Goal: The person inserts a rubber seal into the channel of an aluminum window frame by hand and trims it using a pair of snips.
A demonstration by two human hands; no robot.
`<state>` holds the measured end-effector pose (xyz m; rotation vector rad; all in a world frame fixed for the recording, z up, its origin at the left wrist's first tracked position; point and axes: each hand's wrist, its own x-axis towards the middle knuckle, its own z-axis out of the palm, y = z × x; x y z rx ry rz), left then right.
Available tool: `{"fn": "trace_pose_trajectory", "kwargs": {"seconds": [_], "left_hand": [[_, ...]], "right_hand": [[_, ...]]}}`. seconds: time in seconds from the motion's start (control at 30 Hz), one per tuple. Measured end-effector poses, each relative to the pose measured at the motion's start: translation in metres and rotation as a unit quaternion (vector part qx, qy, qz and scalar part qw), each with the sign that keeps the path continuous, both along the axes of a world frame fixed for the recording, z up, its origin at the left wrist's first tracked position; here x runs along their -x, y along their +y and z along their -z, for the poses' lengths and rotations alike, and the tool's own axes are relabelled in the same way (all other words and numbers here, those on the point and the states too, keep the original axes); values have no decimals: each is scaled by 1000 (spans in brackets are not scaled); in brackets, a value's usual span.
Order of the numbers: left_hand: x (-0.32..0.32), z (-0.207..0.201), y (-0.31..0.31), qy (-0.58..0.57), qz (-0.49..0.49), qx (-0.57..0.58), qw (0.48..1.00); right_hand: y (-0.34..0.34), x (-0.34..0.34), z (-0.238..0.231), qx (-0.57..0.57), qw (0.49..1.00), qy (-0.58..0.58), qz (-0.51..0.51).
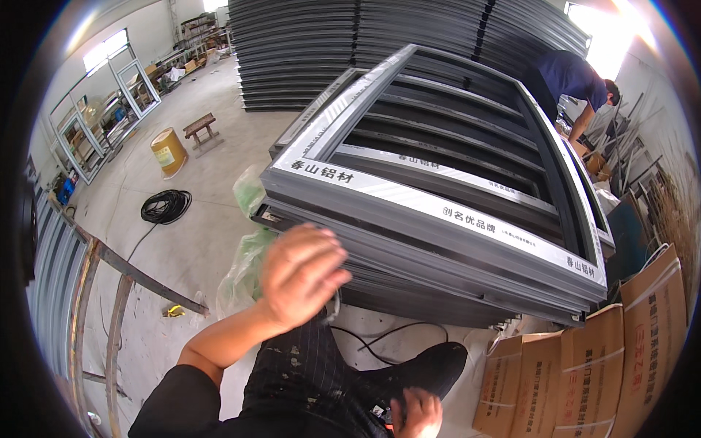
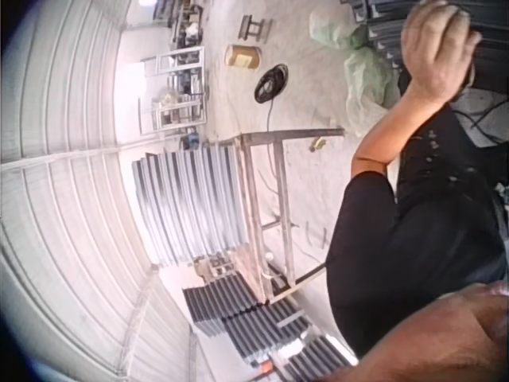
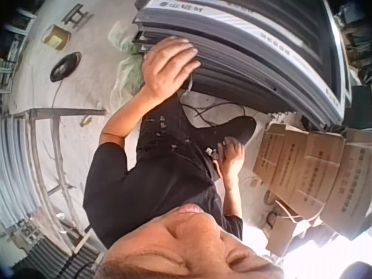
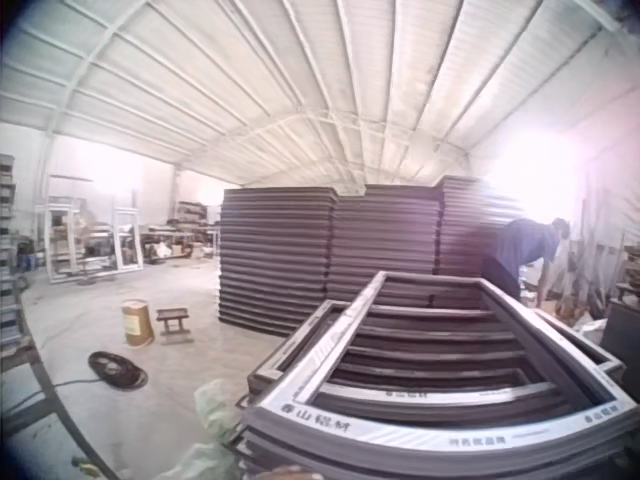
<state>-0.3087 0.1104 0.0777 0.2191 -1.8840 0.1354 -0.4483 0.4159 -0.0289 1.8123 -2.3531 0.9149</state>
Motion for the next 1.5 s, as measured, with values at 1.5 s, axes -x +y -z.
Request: {"fn": "trace_pose_trajectory", "kwargs": {"seconds": [1.5], "left_hand": [[-1, 26, -22, 72, -37, -6, 997]], "right_hand": [[-176, 35, -152, 147, 942, 297, -59]]}}
